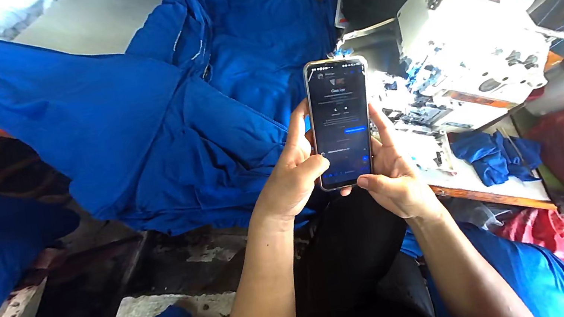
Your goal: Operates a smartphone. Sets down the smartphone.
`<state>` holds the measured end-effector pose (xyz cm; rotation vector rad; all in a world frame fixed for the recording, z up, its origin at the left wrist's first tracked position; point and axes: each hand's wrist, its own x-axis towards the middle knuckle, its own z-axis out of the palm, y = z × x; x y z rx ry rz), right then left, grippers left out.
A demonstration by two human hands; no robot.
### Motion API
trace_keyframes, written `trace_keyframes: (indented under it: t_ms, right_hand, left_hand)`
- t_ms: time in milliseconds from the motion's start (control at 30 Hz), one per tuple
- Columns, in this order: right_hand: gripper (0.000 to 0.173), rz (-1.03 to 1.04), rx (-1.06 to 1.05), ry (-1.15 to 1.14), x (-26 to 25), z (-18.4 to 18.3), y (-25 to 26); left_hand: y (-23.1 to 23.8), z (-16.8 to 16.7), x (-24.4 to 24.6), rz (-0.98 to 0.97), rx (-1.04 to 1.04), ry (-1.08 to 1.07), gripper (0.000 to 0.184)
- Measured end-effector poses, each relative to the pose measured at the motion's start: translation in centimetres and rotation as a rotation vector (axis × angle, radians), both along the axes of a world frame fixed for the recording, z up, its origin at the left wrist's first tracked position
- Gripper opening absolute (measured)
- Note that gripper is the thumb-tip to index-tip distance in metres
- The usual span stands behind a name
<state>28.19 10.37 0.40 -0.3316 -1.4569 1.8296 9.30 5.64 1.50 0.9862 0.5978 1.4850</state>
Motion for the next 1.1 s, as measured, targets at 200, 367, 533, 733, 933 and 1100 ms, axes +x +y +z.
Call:
trace_keyframes:
  t_ms: [200, 367, 533, 733, 933, 1100]
  right_hand:
    - [0.095, -0.009, 0.045, -0.017, 0.0, 0.1, 0.0]
    - [0.097, 0.01, 0.029, -0.001, 0.0, -0.3, 0.0]
    - [0.097, 0.01, 0.03, 0.001, 0.0, -0.3, 0.1]
    - [0.097, -0.028, 0.038, -0.02, 0.0, -0.1, -0.1]
    - [0.096, -0.029, 0.06, -0.037, -0.1, -0.3, -0.2]
    - [0.095, -0.033, 0.094, -0.044, -0.2, -0.4, -0.1]
  left_hand:
    - [-0.2, 0.9, 0.6, 0.051, -0.021, -0.004, 0.079]
    - [0.2, -0.3, -0.1, 0.0, 0.007, -0.023, 0.075]
    - [0.2, -0.1, 0.6, 0.074, 0.008, 0.026, 0.065]
    - [0.4, 0.1, 1.9, 0.205, -0.043, 0.04, 0.05]
    - [0.8, -0.2, 2.6, 0.351, -0.047, 0.128, 0.04]
    - [0.8, -0.3, 2.5, 0.34, -0.031, 0.11, 0.042]
